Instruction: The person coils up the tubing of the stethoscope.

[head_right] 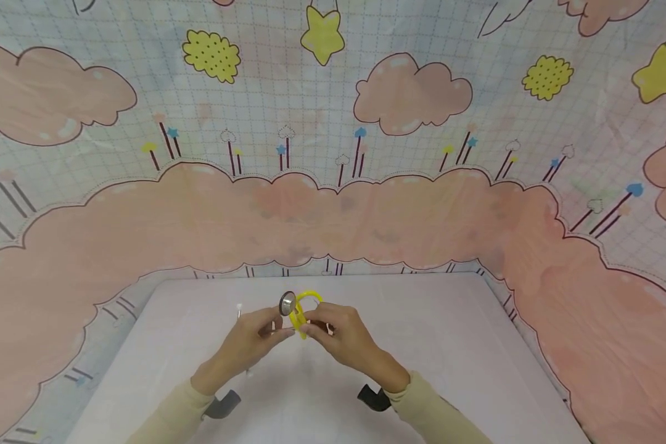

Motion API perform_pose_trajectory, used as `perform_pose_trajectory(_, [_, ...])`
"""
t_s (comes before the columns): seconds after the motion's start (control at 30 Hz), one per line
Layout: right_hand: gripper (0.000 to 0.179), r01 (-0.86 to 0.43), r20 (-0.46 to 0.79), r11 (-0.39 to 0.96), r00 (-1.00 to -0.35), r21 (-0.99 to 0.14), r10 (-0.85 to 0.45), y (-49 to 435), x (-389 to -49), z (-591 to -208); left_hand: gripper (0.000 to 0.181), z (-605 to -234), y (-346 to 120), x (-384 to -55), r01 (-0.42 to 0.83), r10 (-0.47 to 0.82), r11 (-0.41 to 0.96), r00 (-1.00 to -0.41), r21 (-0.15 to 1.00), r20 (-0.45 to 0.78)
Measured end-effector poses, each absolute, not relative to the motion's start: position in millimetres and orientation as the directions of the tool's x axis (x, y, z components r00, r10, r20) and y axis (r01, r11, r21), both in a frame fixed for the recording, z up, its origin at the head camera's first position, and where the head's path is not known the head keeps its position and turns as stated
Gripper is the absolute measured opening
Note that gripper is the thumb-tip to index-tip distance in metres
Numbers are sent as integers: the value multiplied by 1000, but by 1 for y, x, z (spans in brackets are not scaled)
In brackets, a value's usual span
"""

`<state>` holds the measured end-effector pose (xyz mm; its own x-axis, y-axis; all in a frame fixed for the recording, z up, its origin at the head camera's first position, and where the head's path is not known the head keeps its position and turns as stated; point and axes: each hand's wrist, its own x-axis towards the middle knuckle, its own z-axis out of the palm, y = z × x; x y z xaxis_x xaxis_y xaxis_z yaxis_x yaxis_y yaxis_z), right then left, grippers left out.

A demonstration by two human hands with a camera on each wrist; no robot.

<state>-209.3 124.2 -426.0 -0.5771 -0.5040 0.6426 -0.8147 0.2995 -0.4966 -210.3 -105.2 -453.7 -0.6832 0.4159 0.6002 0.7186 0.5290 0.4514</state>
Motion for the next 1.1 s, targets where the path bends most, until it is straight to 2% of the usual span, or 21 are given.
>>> perform_pose_trajectory(0.17, [9,-797,685,318,-604,-514,-407,122,-212,-429,56,-454,-104,-209,718,429,532,-686,450,587])
perform_pose_trajectory(0.3, [10,-778,698,319,-627,-541,-346,121,-215,-432,60,-455,-104,-209,739,446,523,-663,426,601])
perform_pose_trajectory(0.47, [7,-719,650,351,-693,-599,-311,120,-216,-436,61,-455,-103,-208,758,463,525,-635,386,618])
perform_pose_trajectory(0.73, [9,-633,576,350,-774,-691,-262,117,-217,-440,61,-457,-104,-208,765,462,529,-622,367,632])
perform_pose_trajectory(0.93, [28,-574,526,390,-818,-720,-232,116,-219,-439,60,-456,-104,-208,762,469,531,-629,371,620])
perform_pose_trajectory(1.1, [52,-589,504,412,-808,-695,-304,118,-220,-440,58,-457,-104,-208,769,481,512,-626,383,614])
